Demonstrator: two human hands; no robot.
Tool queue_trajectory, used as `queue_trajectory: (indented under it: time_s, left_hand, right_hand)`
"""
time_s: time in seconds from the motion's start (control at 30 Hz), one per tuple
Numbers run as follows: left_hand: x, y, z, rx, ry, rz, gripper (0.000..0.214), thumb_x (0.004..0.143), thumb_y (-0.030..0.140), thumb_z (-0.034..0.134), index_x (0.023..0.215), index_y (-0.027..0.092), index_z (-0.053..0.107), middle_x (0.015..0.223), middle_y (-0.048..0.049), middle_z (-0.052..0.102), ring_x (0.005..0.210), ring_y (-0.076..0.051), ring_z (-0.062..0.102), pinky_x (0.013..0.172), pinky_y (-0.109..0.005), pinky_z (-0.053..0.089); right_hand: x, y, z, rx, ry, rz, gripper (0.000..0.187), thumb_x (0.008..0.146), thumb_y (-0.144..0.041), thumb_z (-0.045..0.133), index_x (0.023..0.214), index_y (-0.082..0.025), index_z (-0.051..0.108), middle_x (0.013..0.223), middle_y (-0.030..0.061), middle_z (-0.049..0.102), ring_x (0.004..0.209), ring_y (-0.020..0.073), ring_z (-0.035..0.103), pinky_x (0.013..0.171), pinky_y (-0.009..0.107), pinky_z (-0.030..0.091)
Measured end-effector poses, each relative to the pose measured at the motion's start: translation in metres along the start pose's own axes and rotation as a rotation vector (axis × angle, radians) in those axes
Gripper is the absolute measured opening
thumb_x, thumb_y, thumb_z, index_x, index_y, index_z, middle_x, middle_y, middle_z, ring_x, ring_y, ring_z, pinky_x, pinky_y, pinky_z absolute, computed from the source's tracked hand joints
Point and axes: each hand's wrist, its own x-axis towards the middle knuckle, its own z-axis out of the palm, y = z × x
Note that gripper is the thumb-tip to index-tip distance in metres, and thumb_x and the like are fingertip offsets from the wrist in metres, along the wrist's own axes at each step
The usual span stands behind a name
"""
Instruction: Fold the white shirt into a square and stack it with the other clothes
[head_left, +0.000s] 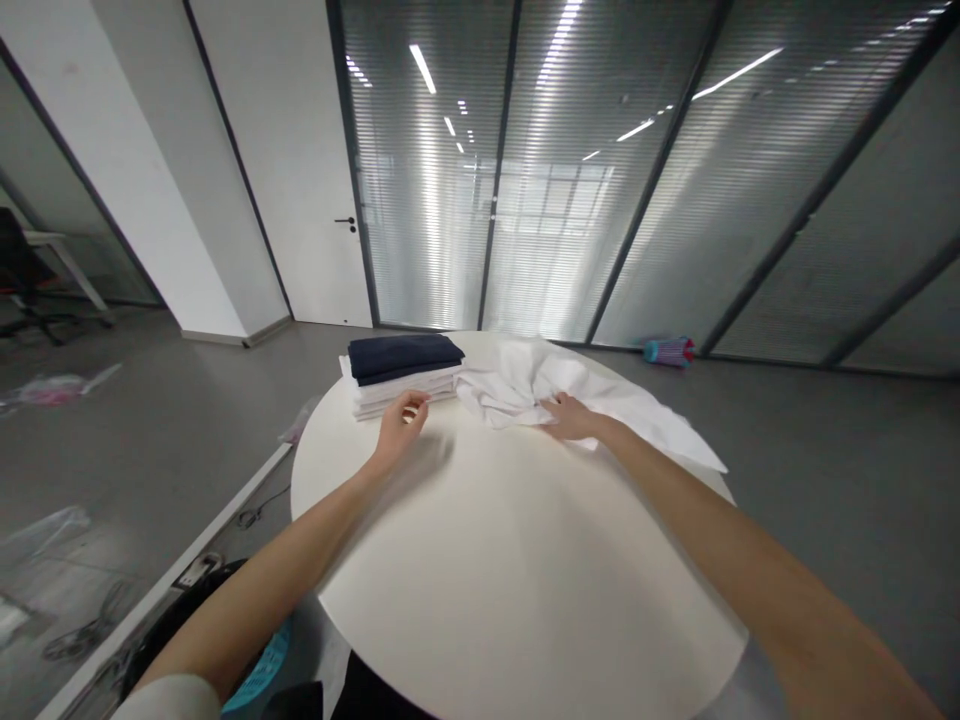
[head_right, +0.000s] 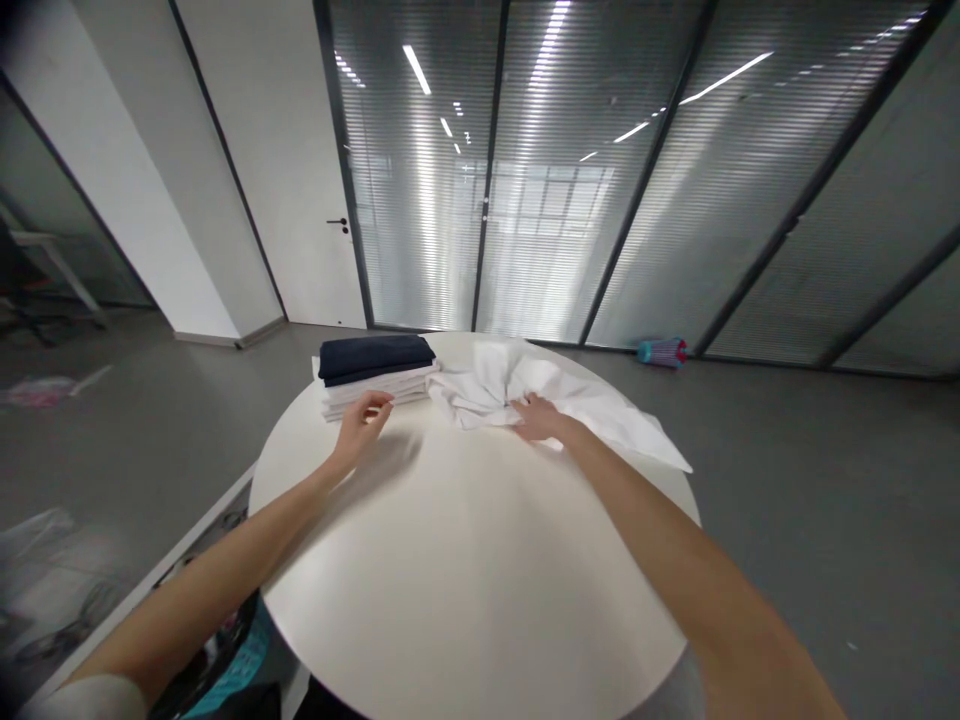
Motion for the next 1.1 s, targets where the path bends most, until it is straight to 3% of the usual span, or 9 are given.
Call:
queue_trajectory:
  time_s: [0.13, 0.23, 0.33, 0.5, 0.67, 0.73, 0.83, 0.97, 1.1]
  left_hand:
    - [0.025, 0.009, -0.016, 0.462, 0.055, 0.343, 0.025, 0.084, 0.020, 0.053, 0.104, 0.021, 0.068, 0.109, -0.0106, 0.065, 0.109, -0.028, 0.057, 0.095, -0.044, 0.044]
    - [0.060, 0.011, -0.032, 0.687, 0.034, 0.425, 0.034, 0.080, 0.018, 0.061, 0.114, 0.020, 0.067, 0.126, -0.0151, 0.060, 0.128, -0.035, 0.046, 0.108, -0.052, 0.032]
    - [0.093, 0.004, -0.046, 0.706, -0.075, 0.324, 0.040, 0.070, 0.028, 0.076, 0.107, 0.016, 0.068, 0.124, -0.0178, 0.061, 0.131, -0.040, 0.044, 0.113, -0.058, 0.024]
    - [0.122, -0.010, -0.056, 0.636, -0.155, 0.184, 0.032, 0.074, 0.048, 0.074, 0.081, 0.017, 0.067, 0.083, -0.0110, 0.066, 0.100, -0.033, 0.065, 0.104, -0.051, 0.039]
    - [0.133, 0.022, -0.062, 0.487, 0.193, 0.186, 0.031, 0.086, 0.051, 0.061, 0.070, 0.025, 0.055, 0.077, -0.0129, 0.063, 0.098, -0.035, 0.063, 0.092, -0.049, 0.043]
    - [0.127, 0.053, -0.062, 0.393, 0.325, 0.232, 0.026, 0.087, 0.051, 0.060, 0.077, 0.027, 0.056, 0.081, -0.0113, 0.062, 0.096, -0.033, 0.062, 0.084, -0.045, 0.043]
    - [0.095, 0.106, -0.049, 0.328, 0.281, 0.281, 0.021, 0.086, 0.047, 0.063, 0.083, 0.028, 0.055, 0.080, -0.0064, 0.058, 0.086, -0.026, 0.059, 0.071, -0.036, 0.041]
    - [0.027, 0.151, -0.003, 0.187, -0.076, 0.220, 0.032, 0.083, 0.047, 0.066, 0.076, 0.022, 0.046, 0.067, 0.0031, 0.047, 0.064, -0.014, 0.049, 0.059, -0.027, 0.037]
    - [-0.020, 0.149, 0.036, -0.003, -0.495, 0.099, 0.043, 0.086, 0.057, 0.060, 0.071, 0.019, 0.046, 0.066, 0.0040, 0.046, 0.063, -0.011, 0.046, 0.059, -0.024, 0.038]
  right_hand:
    - [-0.009, 0.000, -0.002, -0.161, -0.166, 0.107, 0.086, 0.069, -0.056, 0.074, 0.143, -0.018, 0.051, 0.142, 0.0235, 0.048, 0.135, 0.0441, 0.043, 0.112, 0.056, 0.030]
    - [-0.026, -0.007, -0.011, -0.135, -0.050, 0.064, 0.070, 0.086, -0.054, 0.059, 0.145, -0.019, 0.049, 0.149, 0.0214, 0.040, 0.140, 0.0387, 0.037, 0.116, 0.050, 0.029]
    - [-0.047, -0.017, -0.010, 0.023, 0.075, -0.012, 0.055, 0.092, -0.052, 0.051, 0.140, -0.024, 0.054, 0.145, 0.0162, 0.043, 0.137, 0.0338, 0.042, 0.116, 0.047, 0.032]
    - [-0.074, -0.033, 0.002, 0.191, 0.069, -0.082, 0.043, 0.092, -0.051, 0.053, 0.126, -0.026, 0.063, 0.138, 0.0129, 0.048, 0.132, 0.0296, 0.049, 0.115, 0.046, 0.036]
    - [-0.081, -0.052, 0.014, 0.356, 0.180, -0.131, 0.034, 0.092, -0.047, 0.056, 0.116, -0.026, 0.067, 0.126, 0.0106, 0.058, 0.122, 0.0272, 0.057, 0.111, 0.047, 0.040]
    - [-0.081, -0.062, 0.017, 0.481, 0.208, -0.142, 0.031, 0.092, -0.047, 0.057, 0.111, -0.026, 0.069, 0.123, 0.0100, 0.062, 0.118, 0.0266, 0.059, 0.106, 0.047, 0.044]
    - [-0.079, -0.084, 0.017, 0.794, 0.120, -0.154, 0.042, 0.089, -0.053, 0.062, 0.120, -0.026, 0.064, 0.127, 0.0116, 0.061, 0.118, 0.0269, 0.060, 0.100, 0.046, 0.049]
    - [-0.076, -0.123, 0.019, 1.307, 0.077, -0.159, 0.086, 0.076, -0.066, 0.072, 0.148, -0.035, 0.036, 0.149, 0.0118, 0.046, 0.127, 0.0285, 0.056, 0.101, 0.048, 0.049]
    - [-0.080, -0.149, 0.025, 1.467, 0.103, 0.117, 0.067, 0.078, -0.060, 0.074, 0.134, -0.031, 0.053, 0.135, 0.0083, 0.061, 0.120, 0.0291, 0.061, 0.093, 0.045, 0.057]
